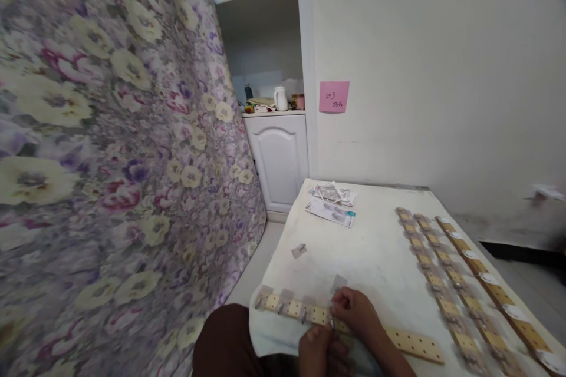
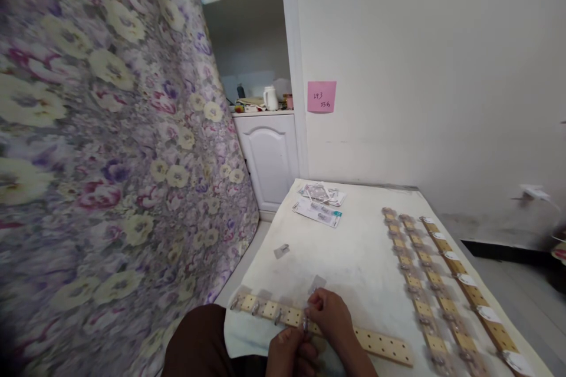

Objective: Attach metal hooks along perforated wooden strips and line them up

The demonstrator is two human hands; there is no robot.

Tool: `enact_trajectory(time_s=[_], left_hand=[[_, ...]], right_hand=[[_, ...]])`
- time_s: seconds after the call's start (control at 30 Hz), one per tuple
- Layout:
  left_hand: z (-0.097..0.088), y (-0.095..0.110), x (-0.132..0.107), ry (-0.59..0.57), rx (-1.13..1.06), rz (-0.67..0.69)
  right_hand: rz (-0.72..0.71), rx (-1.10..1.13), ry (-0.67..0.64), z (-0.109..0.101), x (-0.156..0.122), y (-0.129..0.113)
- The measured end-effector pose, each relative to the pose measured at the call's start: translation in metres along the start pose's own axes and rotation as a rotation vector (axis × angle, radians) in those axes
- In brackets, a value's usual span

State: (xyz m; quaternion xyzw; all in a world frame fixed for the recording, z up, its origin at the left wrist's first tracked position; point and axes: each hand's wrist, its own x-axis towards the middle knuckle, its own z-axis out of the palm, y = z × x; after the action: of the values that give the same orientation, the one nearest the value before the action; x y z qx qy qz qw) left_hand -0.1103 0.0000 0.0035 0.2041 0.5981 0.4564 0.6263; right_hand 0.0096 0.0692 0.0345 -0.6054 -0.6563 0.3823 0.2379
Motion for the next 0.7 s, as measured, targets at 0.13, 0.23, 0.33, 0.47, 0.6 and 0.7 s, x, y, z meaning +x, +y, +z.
enact_trajectory(time_s=[0.13, 0.23, 0.33, 0.47, 0.6, 0.7], left_hand=[[0.000, -0.002, 0.002, -0.026, 0.035, 0.021], [-0.002, -0.002, 0.002, -0.077, 0.022, 0.023], [-0.004, -0.002, 0.002, -0.084, 0.024, 0.031], [-0.006, -0.004, 0.004, -0.081, 0.047, 0.048], [-0.005, -0.007, 0.007, -0.055, 0.097, 0.050], [-0.003, -0.008, 0.007, -0.020, 0.067, 0.049]], right_hand=[[0.012, 0.003, -0.012, -0.001, 0.001, -0.001], [0.012, 0.017, -0.022, -0.001, 0.001, -0.002], [0.017, 0.029, -0.021, 0.000, 0.002, -0.003], [0.015, 0.022, -0.009, 0.001, -0.001, -0.004], [-0.094, 0.051, 0.061, -0.001, -0.008, 0.000], [-0.172, 0.114, 0.146, -0.009, -0.011, 0.006]])
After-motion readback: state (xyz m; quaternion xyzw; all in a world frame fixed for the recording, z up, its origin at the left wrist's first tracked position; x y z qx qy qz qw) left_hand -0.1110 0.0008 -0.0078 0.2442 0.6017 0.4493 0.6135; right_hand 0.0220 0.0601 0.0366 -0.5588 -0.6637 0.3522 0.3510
